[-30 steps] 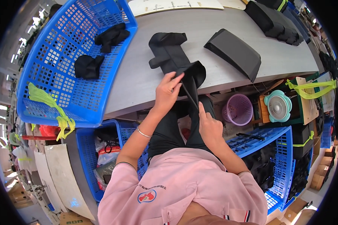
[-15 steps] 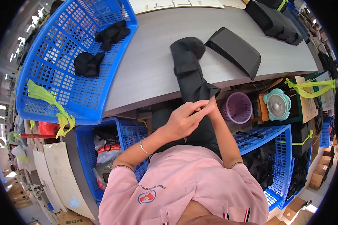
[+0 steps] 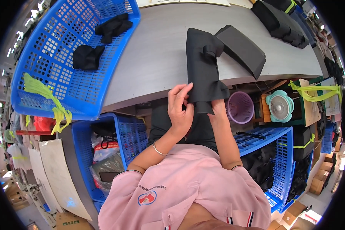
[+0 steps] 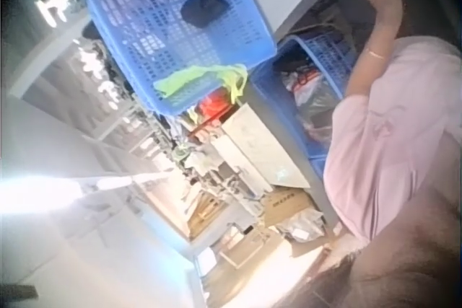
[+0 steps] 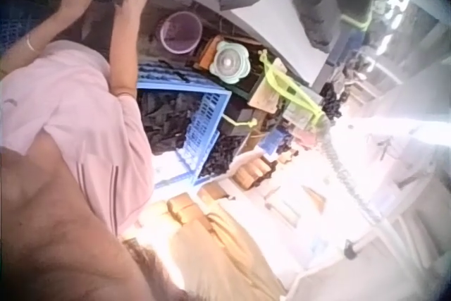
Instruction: The recorder is assembling and inspecting black fabric components, possibly for sports or recreation bags, at a manufacturing workstation.
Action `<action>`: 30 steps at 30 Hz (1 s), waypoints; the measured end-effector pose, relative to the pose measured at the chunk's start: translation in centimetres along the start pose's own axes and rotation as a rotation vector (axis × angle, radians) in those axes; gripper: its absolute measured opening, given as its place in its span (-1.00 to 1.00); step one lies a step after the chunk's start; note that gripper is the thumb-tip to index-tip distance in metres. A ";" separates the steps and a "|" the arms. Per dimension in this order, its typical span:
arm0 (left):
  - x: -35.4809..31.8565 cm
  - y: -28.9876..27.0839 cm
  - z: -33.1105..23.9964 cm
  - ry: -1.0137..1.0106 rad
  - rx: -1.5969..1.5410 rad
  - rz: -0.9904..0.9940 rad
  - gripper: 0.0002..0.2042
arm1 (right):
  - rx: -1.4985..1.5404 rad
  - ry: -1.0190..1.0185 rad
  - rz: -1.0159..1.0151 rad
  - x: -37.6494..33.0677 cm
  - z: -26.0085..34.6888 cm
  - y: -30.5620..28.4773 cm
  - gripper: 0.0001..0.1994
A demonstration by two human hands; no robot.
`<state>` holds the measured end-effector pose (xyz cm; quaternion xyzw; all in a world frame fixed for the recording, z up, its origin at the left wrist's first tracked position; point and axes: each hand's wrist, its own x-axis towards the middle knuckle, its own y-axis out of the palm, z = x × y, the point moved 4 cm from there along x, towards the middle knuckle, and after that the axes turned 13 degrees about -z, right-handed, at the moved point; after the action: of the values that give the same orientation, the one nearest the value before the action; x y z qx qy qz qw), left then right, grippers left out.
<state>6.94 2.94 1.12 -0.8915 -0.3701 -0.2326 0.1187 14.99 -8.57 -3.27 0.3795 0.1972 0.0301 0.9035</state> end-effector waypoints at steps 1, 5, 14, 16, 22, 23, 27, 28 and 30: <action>0.0 0.2 -0.2 -0.001 -0.003 0.018 -0.43 | 0.100 0.008 0.029 0.1 -0.1 -0.2 -0.61; -0.4 0.6 -1.4 0.018 -0.056 -0.020 -0.45 | 0.197 -0.049 0.168 0.2 -0.6 -0.7 -0.66; -0.2 0.4 -2.5 -0.004 -0.111 -0.031 -0.40 | 0.164 0.075 0.207 0.3 -1.4 -1.2 -0.67; -0.2 0.4 -2.7 0.001 -0.127 -0.030 -0.41 | 0.177 0.098 0.160 0.2 -1.5 -1.3 -0.67; -0.1 0.2 -3.2 0.017 -0.085 0.012 -0.46 | 0.147 0.066 0.003 -0.1 -1.3 -1.1 -0.68; -0.1 0.2 -3.3 0.021 -0.072 0.028 -0.49 | 0.117 0.047 -0.047 -0.1 -1.2 -1.2 -0.68; -0.1 0.0 -3.3 0.043 -0.061 0.047 -0.50 | 0.043 0.023 -0.079 0.1 -1.3 -1.3 -0.67; -0.1 0.1 -3.2 0.028 -0.049 0.055 -0.50 | -0.013 0.045 -0.144 0.2 -1.5 -1.6 -0.63; -0.4 0.0 -3.1 0.016 -0.037 0.064 -0.51 | -0.067 0.064 -0.207 0.3 -1.8 -1.9 -0.59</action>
<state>5.71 1.55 3.57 -0.9030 -0.3363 -0.2425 0.1124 14.42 -8.63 -5.82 0.3254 0.2631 -0.0445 0.9072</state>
